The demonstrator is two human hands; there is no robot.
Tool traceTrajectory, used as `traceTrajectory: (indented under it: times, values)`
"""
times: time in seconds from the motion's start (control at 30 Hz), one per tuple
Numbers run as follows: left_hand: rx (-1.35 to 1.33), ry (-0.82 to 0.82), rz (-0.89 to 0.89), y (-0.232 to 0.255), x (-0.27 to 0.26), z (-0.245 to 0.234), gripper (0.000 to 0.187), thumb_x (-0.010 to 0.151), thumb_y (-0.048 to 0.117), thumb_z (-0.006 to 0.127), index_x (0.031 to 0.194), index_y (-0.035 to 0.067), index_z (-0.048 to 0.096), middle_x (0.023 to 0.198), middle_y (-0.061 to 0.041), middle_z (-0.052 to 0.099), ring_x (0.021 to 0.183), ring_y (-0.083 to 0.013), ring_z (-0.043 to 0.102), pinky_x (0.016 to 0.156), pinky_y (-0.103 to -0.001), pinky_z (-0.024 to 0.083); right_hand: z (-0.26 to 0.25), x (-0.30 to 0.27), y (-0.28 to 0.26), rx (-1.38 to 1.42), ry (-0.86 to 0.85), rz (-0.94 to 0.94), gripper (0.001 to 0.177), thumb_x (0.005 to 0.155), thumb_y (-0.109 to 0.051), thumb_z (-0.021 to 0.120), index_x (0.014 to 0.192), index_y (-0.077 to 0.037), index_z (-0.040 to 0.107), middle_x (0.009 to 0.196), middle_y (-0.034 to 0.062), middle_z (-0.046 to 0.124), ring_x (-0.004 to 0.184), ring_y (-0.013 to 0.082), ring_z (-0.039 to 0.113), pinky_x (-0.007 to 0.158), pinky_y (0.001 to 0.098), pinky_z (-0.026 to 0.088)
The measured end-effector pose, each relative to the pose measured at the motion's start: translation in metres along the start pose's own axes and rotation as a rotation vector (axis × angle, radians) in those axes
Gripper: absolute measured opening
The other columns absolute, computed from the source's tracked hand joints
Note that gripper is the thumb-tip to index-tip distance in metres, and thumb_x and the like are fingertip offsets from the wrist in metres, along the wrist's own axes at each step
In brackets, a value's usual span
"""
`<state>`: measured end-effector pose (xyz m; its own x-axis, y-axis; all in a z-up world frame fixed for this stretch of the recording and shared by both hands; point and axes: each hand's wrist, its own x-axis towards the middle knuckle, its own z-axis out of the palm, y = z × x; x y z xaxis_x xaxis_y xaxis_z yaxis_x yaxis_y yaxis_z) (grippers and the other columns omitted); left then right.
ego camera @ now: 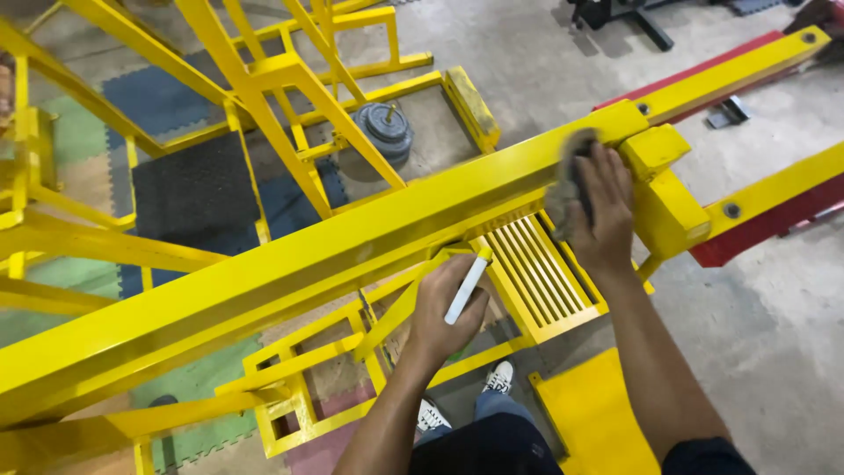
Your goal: Wiping down the frame and parts of a yellow weight training machine using a spray bottle and a cloth.
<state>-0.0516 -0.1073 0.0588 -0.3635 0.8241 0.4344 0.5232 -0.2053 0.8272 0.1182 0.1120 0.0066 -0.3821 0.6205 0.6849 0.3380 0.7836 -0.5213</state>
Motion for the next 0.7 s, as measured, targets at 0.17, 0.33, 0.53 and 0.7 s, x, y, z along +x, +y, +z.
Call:
traceTrajectory:
  times: [0.17,0.33,0.53,0.7]
  values:
    - [0.018,0.052,0.008,0.008,-0.012,-0.023,0.037,0.08,0.007,0.066,0.116,-0.003,0.065,0.106,-0.024,0.07,0.098,-0.0437,0.069,0.088,-0.043,0.056,0.024,0.022,-0.027,-0.18,-0.21,-0.161,0.054,0.096,-0.024,0.062,0.149,-0.012,0.058,0.162,0.0198,0.046,0.154,0.0426,0.037,0.127,0.0604,0.022]
    - [0.073,0.102,-0.23,0.009,-0.023,-0.027,0.03,0.079,0.007,0.064,0.108,-0.001,0.067,0.093,-0.022,0.07,0.085,-0.0402,0.07,0.077,-0.042,0.056,0.048,0.05,-0.085,-0.046,-0.384,-0.368,0.066,0.079,-0.031,0.074,0.142,-0.016,0.058,0.151,0.0162,0.049,0.142,0.0416,0.043,0.12,0.0583,0.029]
    - [0.171,0.238,-0.2,0.005,-0.024,-0.025,0.035,0.078,0.005,0.062,0.112,-0.001,0.067,0.094,-0.022,0.071,0.085,-0.039,0.071,0.077,-0.04,0.056,0.056,0.057,-0.095,-0.001,-0.488,-0.623,0.078,0.071,-0.026,0.079,0.146,-0.021,0.056,0.155,0.0121,0.051,0.144,0.0354,0.046,0.12,0.052,0.035]
    - [0.188,0.359,-0.335,0.016,-0.025,-0.033,0.032,0.077,0.005,0.061,0.107,0.0,0.069,0.087,-0.02,0.071,0.072,-0.0345,0.072,0.066,-0.038,0.056,0.048,0.057,-0.053,0.097,-0.436,-0.536,0.063,0.077,-0.019,0.072,0.14,-0.015,0.063,0.151,0.0111,0.058,0.143,0.0316,0.053,0.121,0.0502,0.039]
